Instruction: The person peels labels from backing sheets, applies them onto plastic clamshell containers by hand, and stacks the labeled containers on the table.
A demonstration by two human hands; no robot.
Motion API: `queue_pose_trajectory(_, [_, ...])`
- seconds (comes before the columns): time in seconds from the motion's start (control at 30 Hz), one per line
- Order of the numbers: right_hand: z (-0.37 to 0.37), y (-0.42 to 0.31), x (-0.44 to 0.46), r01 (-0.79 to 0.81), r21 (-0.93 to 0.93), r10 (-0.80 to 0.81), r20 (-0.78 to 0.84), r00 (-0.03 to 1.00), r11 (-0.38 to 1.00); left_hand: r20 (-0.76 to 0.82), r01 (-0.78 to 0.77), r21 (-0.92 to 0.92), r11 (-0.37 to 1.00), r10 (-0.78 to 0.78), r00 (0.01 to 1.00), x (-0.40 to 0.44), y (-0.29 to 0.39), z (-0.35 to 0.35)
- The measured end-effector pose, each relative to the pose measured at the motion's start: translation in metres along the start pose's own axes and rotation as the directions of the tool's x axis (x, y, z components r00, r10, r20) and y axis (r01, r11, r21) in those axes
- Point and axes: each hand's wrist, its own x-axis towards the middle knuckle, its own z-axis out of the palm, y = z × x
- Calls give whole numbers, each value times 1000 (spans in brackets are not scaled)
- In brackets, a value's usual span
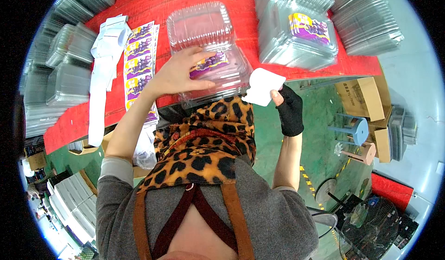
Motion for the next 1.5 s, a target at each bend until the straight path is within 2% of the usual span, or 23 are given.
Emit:
queue_pose_trajectory(0.03, [0,-1,-1,20,1,-20,-6,1000,1000,94,9,-84,996,-2,996,7,-5,-7])
queue_pose_trajectory(0.13, [-2,0,-1,181,89,-178,-46,983,979,185,141,-241,960,-98,978,16,-7,-28])
queue_pose_trajectory(0.2, [8,-7,-5,283,-9,-283,-84,956,959,330,174,-319,932,-63,942,27,-16,-40])
queue_pose_trajectory(0.23, [15,-13,-6,331,-60,-335,-99,937,942,329,174,-321,931,-63,942,30,-25,-38])
queue_pose_trajectory(0.27, [22,-19,-1,491,-184,-498,6,867,852,328,174,-323,930,-62,943,33,-32,-35])
queue_pose_trajectory(0.33, [41,-32,7,682,-348,-670,175,721,643,359,210,-351,912,-76,930,38,-29,-43])
queue_pose_trajectory(0.4, [54,-30,16,784,-417,-702,370,609,460,366,225,-361,905,-84,927,42,-29,-46])
queue_pose_trajectory(0.43, [62,-30,17,804,-441,-703,415,577,400,356,221,-359,907,-86,930,43,-30,-46])
queue_pose_trajectory(0.53, [74,-29,22,843,-426,-750,424,507,329,356,233,-363,902,-96,929,40,-25,-53])
queue_pose_trajectory(0.63, [76,-41,30,862,-461,-751,490,444,209,353,229,-360,905,-95,931,41,-31,-52])
queue_pose_trajectory(0.73, [86,-30,45,889,-429,-725,559,402,163,313,194,-334,922,-86,946,46,-43,-40])
queue_pose_trajectory(0.8, [95,-24,55,896,-410,-712,577,399,170,295,190,-300,935,-99,950,47,-45,-38])
queue_pose_trajectory(1.0, [113,-2,75,923,-370,-708,623,333,109,315,178,-377,909,-55,947,46,-46,-40])
queue_pose_trajectory(1.1, [118,1,76,921,-373,-681,646,345,113,330,189,-339,921,-72,941,47,-48,-38])
queue_pose_trajectory(1.2, [118,2,76,907,-377,-595,692,409,185,289,188,-366,911,-81,954,45,-47,-37])
queue_pose_trajectory(1.3, [119,-1,77,815,-430,-381,731,566,387,311,206,-365,908,-90,946,44,-43,-41])
queue_pose_trajectory(1.4, [128,-14,66,870,-344,-510,709,487,352,336,193,-342,919,-72,939,46,-44,-42])
queue_pose_trajectory(1.43, [132,-12,61,858,-325,-484,720,498,399,328,196,-331,923,-82,941,46,-45,-41])
queue_pose_trajectory(1.5, [138,-9,54,867,-331,-494,720,487,372,310,202,-309,930,-102,945,45,-46,-38])
